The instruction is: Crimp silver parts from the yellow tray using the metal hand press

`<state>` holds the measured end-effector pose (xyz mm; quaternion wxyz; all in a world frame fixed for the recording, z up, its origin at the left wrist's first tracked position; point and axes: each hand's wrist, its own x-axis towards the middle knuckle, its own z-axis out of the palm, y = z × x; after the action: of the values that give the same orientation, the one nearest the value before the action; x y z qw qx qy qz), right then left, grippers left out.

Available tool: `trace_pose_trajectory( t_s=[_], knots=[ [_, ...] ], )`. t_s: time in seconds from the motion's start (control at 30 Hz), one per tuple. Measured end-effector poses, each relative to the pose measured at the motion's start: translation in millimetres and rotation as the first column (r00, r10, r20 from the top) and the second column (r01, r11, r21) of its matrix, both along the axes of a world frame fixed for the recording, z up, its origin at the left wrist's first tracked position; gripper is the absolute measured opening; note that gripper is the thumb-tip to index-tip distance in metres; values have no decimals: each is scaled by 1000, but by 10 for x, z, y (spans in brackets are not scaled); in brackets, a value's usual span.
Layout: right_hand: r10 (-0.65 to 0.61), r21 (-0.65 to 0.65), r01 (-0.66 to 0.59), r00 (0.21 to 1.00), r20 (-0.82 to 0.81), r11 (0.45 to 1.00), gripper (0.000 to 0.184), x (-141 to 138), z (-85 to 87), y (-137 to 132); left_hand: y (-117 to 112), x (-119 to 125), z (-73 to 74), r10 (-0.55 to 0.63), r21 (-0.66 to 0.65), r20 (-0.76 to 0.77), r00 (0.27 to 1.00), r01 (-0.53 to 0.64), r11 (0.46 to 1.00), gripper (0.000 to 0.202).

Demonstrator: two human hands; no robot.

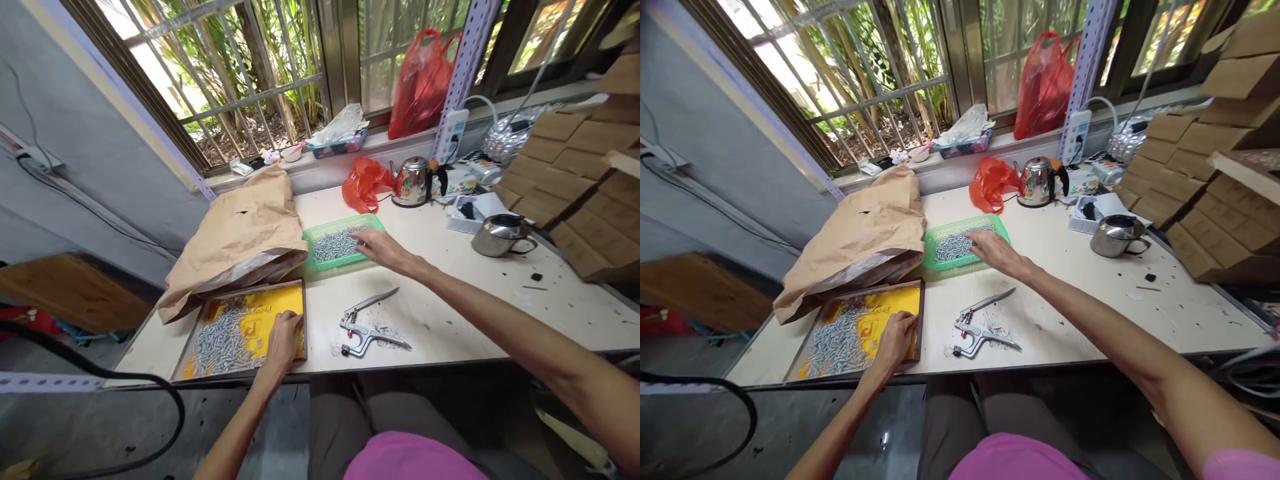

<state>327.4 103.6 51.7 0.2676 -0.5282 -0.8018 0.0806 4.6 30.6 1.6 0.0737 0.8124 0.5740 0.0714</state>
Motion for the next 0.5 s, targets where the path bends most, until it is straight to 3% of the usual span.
trace_pose_trajectory(
  t_s=[0.13, 0.27, 0.37, 0.5],
  knots=[
    [74, -115, -80, 996, -51, 990, 31, -84, -287, -822, 55, -8, -44, -65, -21, -73, 995, 64, 998, 30],
    [113, -318, -87, 992, 65, 944, 25, -166, -462, -1449, 106, 27, -18, -50, -62, -146, 988, 41, 997, 31],
    [103, -385, -22, 976, 193, 923, 22, -201, -467, -1590, 121, 15, -28, 7, -66, -125, 992, -16, 998, 31],
    [158, -392, -28, 939, 305, 920, 17, -214, -458, -1562, 90, -45, -52, 54, -2, -147, 988, -55, 998, 31]
  ],
)
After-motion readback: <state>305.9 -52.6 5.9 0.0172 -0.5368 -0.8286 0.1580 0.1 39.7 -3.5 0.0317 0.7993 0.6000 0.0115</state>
